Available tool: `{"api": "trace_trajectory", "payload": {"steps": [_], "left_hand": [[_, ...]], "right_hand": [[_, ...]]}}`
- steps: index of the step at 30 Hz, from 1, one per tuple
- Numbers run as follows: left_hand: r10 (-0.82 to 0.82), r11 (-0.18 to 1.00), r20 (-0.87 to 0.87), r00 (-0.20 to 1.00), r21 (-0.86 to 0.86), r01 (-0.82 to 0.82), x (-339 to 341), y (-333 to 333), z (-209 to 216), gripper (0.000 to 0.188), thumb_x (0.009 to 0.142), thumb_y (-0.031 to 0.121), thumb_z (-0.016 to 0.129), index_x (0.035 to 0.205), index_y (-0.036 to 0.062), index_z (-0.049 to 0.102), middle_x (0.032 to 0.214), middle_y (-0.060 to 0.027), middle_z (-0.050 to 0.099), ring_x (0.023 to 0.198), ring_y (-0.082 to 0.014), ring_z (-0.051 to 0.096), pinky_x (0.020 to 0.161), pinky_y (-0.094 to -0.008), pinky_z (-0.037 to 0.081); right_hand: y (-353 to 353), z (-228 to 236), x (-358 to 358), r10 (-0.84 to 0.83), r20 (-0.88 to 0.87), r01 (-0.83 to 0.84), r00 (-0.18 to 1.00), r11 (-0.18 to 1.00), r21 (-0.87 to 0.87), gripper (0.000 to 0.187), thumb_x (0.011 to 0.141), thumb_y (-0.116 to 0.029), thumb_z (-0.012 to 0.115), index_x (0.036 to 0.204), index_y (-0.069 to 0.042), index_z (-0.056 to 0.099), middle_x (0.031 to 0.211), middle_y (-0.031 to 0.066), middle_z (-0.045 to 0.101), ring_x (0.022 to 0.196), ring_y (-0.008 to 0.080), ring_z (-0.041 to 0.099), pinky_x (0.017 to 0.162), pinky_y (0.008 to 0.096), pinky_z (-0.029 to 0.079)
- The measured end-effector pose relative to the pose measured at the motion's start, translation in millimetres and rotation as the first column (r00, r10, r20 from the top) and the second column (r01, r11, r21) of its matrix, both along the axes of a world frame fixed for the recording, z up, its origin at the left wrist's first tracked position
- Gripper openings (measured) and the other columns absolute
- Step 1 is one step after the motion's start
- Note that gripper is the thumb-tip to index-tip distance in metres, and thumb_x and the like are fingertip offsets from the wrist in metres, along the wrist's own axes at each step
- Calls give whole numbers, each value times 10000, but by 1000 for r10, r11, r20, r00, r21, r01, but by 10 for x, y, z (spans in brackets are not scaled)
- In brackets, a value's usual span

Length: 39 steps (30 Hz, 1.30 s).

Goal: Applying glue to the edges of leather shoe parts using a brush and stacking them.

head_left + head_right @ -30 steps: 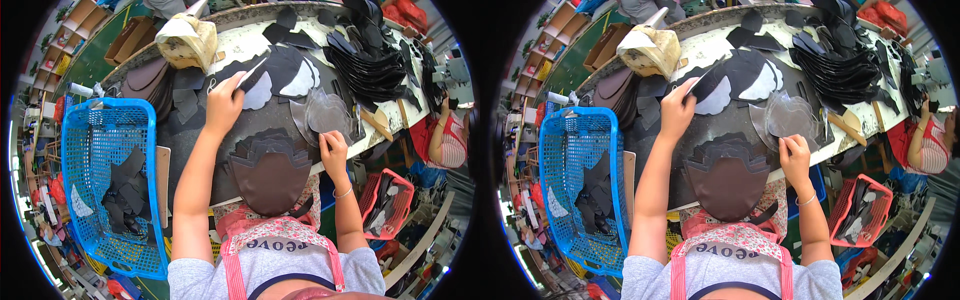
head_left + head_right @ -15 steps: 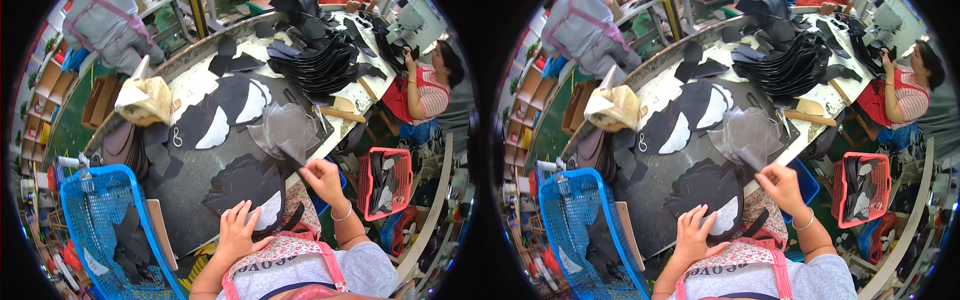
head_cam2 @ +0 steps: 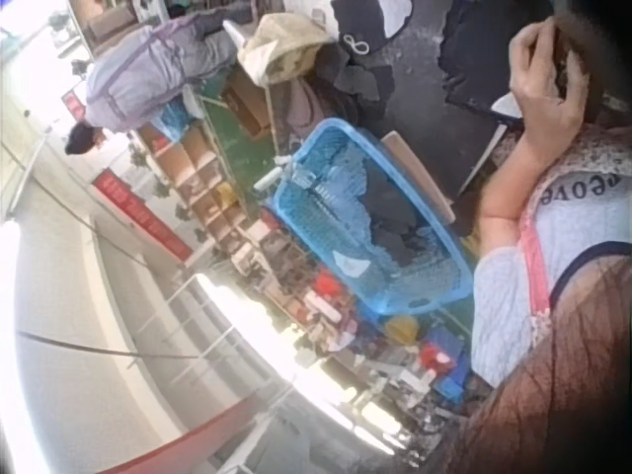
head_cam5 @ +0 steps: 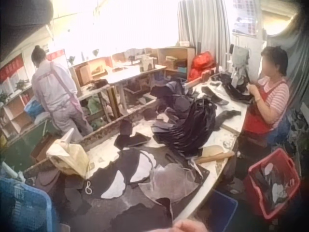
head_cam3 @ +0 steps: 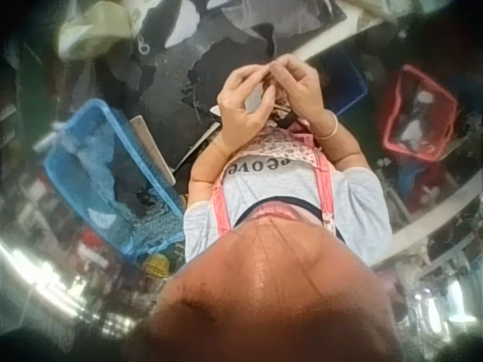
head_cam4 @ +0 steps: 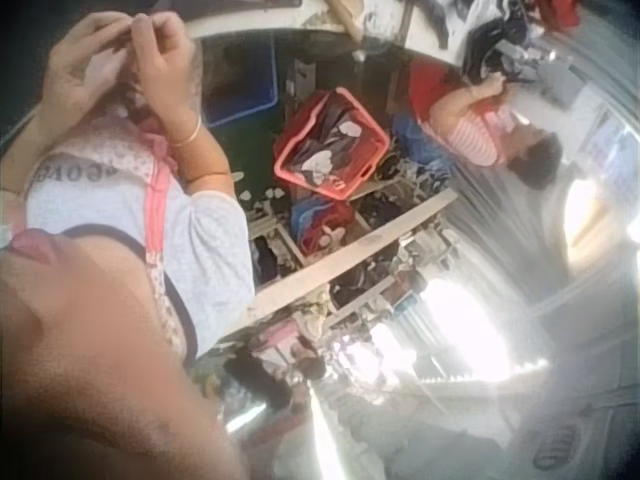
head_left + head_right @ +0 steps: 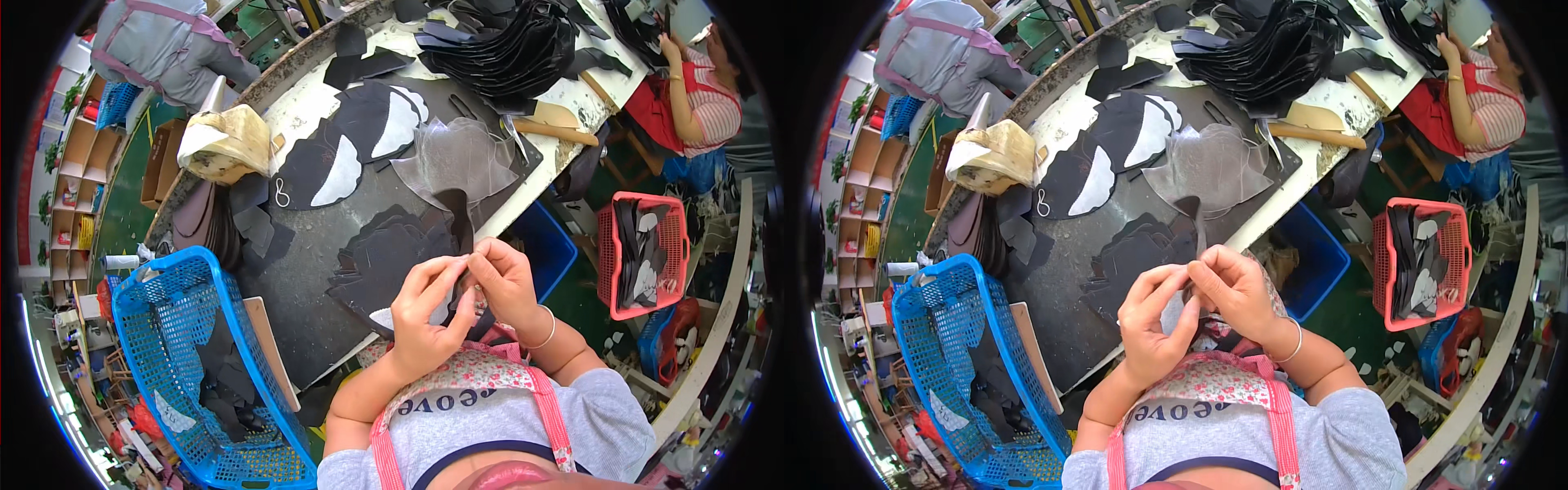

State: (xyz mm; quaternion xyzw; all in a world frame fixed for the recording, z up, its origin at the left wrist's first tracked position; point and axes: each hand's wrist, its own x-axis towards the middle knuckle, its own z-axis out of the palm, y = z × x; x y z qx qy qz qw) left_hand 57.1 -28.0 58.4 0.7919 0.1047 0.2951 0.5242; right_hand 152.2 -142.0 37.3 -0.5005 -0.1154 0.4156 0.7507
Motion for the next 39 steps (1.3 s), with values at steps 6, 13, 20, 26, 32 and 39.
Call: {"api": "trace_trajectory", "payload": {"steps": [6,13,20,26,32,39], "left_hand": [[-33,998,-55,998,-60,30,31,68,-108,342,766,-46,664,1108,-36,669,1044,-154,640,900,-226,653,797,-303,522],[94,967,-123,988,-225,-120,-219,143,-85,185,815,-63,649,998,-50,671,958,-125,658,857,-162,674,747,-274,570],[136,824,-63,989,-546,-148,-201,50,-344,94,900,50,574,973,-6,553,758,-35,591,711,-59,545,608,-258,464],[200,930,249,947,-354,-104,-25,-198,-425,97,842,44,594,887,-13,529,744,-153,547,655,-318,568,600,-385,443],[281,945,329,901,-257,-201,165,-74,-430,123,864,67,578,898,-33,516,779,-193,578,707,-384,591,645,-430,457],[85,860,318,944,-502,91,150,51,-506,276,827,175,647,966,-46,558,801,-167,628,736,-316,637,695,-383,499]], "right_hand": [[-44,-95,58,15,101,-26,995,994,110,105,932,-19,583,1031,15,579,870,32,629,748,71,617,637,207,511],[153,85,-88,109,461,-64,880,992,-112,55,838,42,621,893,36,615,824,49,624,722,96,613,652,225,513],[-70,-227,-20,44,599,-86,799,995,42,40,802,-13,504,840,-1,509,899,50,508,855,141,486,829,269,400],[44,12,56,289,784,88,549,913,-399,234,998,-207,521,904,3,561,834,22,530,796,92,467,730,244,397],[89,291,414,370,910,201,186,893,-404,300,992,-241,560,797,-14,543,663,10,493,616,80,473,554,238,387],[258,495,315,333,942,140,-46,935,-324,330,995,-198,543,749,9,468,710,8,427,649,75,410,565,248,363]]}}
